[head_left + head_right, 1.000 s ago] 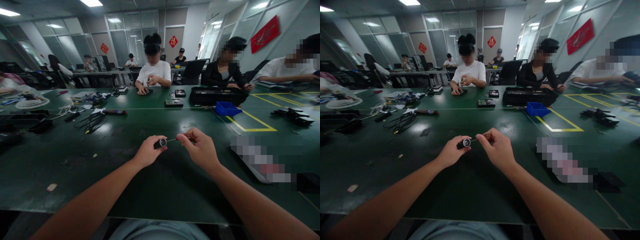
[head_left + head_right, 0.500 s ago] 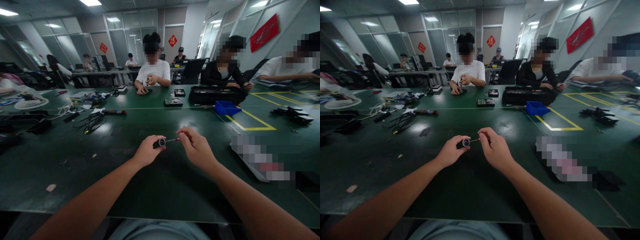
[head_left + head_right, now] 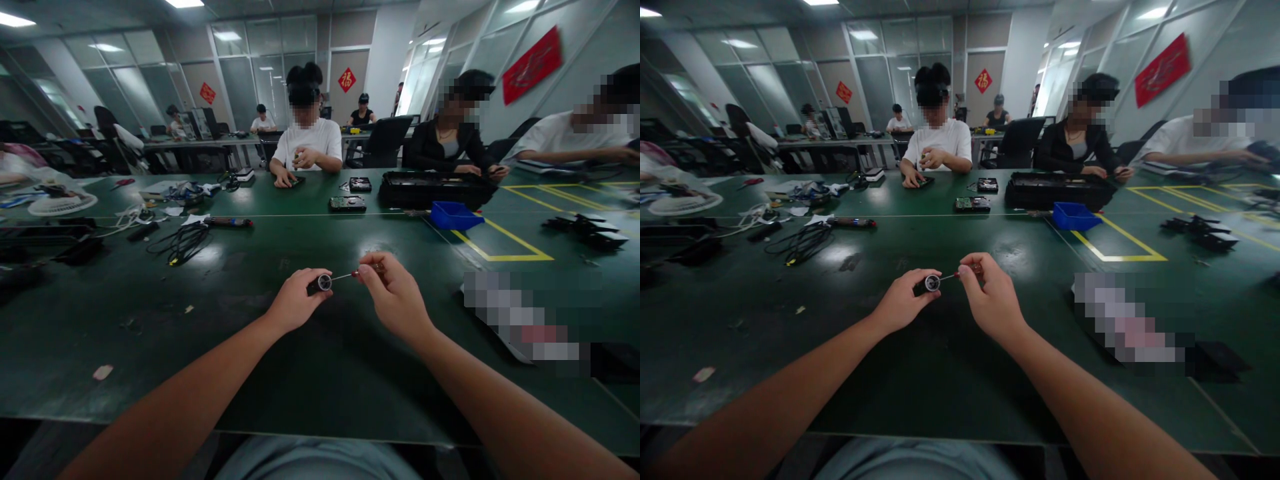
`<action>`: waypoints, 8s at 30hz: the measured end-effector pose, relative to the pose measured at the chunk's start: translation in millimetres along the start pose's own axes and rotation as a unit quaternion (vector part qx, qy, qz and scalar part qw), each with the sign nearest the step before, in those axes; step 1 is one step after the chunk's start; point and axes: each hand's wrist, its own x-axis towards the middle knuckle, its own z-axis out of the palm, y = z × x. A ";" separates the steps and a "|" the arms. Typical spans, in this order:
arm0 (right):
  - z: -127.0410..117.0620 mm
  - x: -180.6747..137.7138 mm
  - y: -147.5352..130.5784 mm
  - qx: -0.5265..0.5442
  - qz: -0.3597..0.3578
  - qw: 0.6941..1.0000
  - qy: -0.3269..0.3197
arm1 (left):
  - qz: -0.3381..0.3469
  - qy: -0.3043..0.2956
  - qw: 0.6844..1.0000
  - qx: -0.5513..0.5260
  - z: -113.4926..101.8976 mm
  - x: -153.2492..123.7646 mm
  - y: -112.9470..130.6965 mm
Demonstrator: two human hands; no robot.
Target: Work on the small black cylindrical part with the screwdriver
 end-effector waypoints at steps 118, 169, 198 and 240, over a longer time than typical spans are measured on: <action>4.2 4.3 14.6 0.097 0.065 0.992 0.051 | 0.033 -0.029 0.999 0.029 -5.5 0.1 5.8; -2.5 2.3 8.7 0.004 0.010 0.999 -0.039 | 0.029 -0.017 0.999 0.032 -4.8 1.9 -1.6; -3.0 2.1 3.0 0.030 0.059 0.996 -0.052 | 0.025 -0.024 0.999 0.029 -5.5 2.0 -1.2; -3.1 3.7 1.9 -0.014 0.033 0.999 0.009 | 0.043 -0.022 0.997 0.061 -10.1 3.4 1.4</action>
